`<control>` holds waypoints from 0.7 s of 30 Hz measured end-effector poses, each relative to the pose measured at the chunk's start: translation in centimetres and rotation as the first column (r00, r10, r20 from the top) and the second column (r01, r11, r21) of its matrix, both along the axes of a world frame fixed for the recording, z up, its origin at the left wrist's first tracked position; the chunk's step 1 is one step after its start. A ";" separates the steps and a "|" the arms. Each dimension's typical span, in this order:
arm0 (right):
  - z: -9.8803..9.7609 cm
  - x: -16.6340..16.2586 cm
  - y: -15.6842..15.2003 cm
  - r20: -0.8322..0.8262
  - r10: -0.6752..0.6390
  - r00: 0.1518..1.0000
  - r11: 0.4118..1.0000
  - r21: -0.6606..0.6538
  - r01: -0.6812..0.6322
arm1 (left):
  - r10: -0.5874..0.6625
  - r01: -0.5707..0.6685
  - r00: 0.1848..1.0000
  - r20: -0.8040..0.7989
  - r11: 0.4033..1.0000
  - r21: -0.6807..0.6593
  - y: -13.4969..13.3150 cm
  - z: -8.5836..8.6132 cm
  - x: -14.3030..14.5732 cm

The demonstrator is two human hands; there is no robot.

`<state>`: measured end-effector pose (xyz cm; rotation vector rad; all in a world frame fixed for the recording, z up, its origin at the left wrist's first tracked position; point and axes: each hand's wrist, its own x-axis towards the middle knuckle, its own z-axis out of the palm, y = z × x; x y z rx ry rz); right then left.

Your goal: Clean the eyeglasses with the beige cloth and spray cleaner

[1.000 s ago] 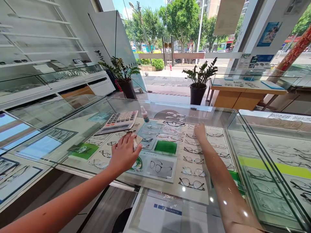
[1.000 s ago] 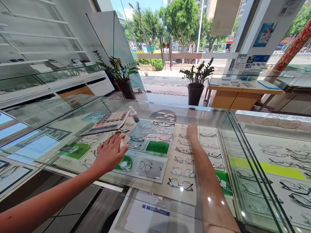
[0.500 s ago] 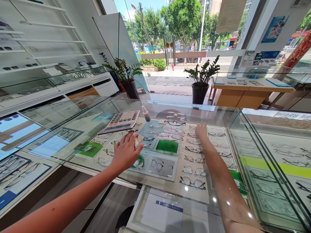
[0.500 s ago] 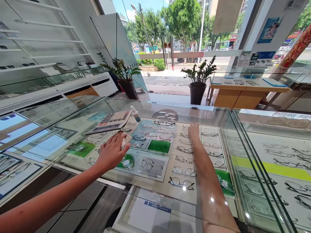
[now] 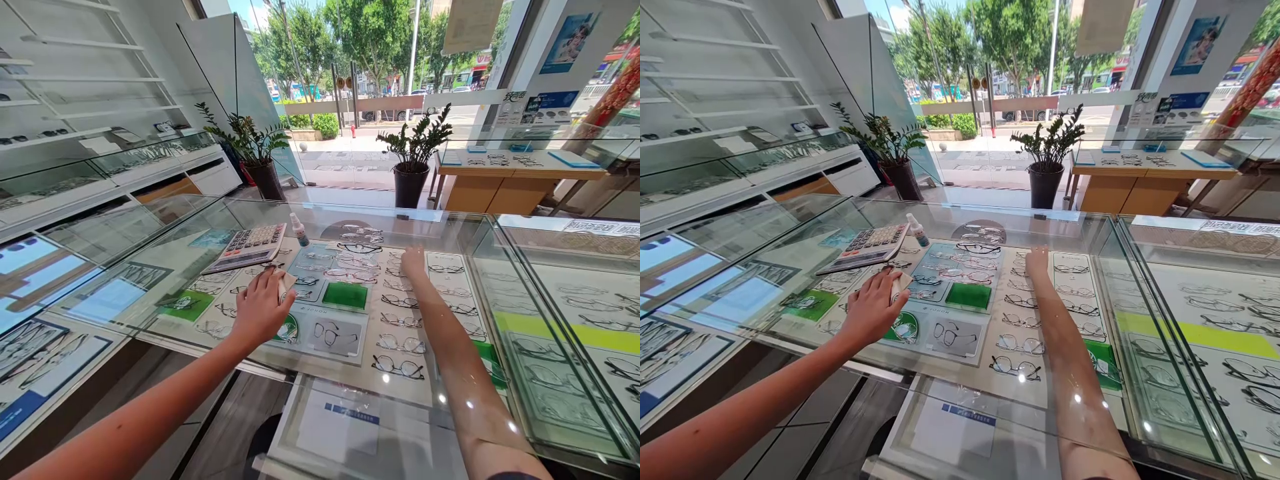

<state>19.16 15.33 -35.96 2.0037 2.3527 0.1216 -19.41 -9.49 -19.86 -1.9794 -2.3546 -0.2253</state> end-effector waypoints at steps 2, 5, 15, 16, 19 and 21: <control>0.0 0.0 -0.2 -0.006 -0.009 1.000 1.000 -0.002 0.009 | 0.001 -0.001 1.000 0.000 1.000 0.005 0.0 -0.1 0.0; 0.3 0.2 -0.4 -0.020 -0.006 1.000 1.000 -0.004 0.006 | -0.001 0.001 1.000 0.003 1.000 0.008 0.1 -0.2 0.0; 3.0 -0.8 -2.3 -0.186 0.011 0.982 0.995 0.097 0.008 | -0.002 0.002 1.000 0.004 1.000 0.013 0.2 -0.3 0.0; 3.4 -1.5 -2.8 -0.212 0.025 0.977 0.992 0.129 0.002 | -0.005 0.005 1.000 0.005 1.000 0.022 0.3 -0.3 0.0; 4.5 -4.5 -5.3 -0.278 0.122 0.953 0.974 0.220 -0.061 | -0.018 0.018 1.000 0.005 0.999 0.048 0.2 -0.6 0.0; 4.6 -7.0 -7.9 -0.306 0.249 0.919 0.950 0.260 -0.171 | -0.033 0.033 0.999 -0.005 0.998 0.060 0.1 -0.8 0.1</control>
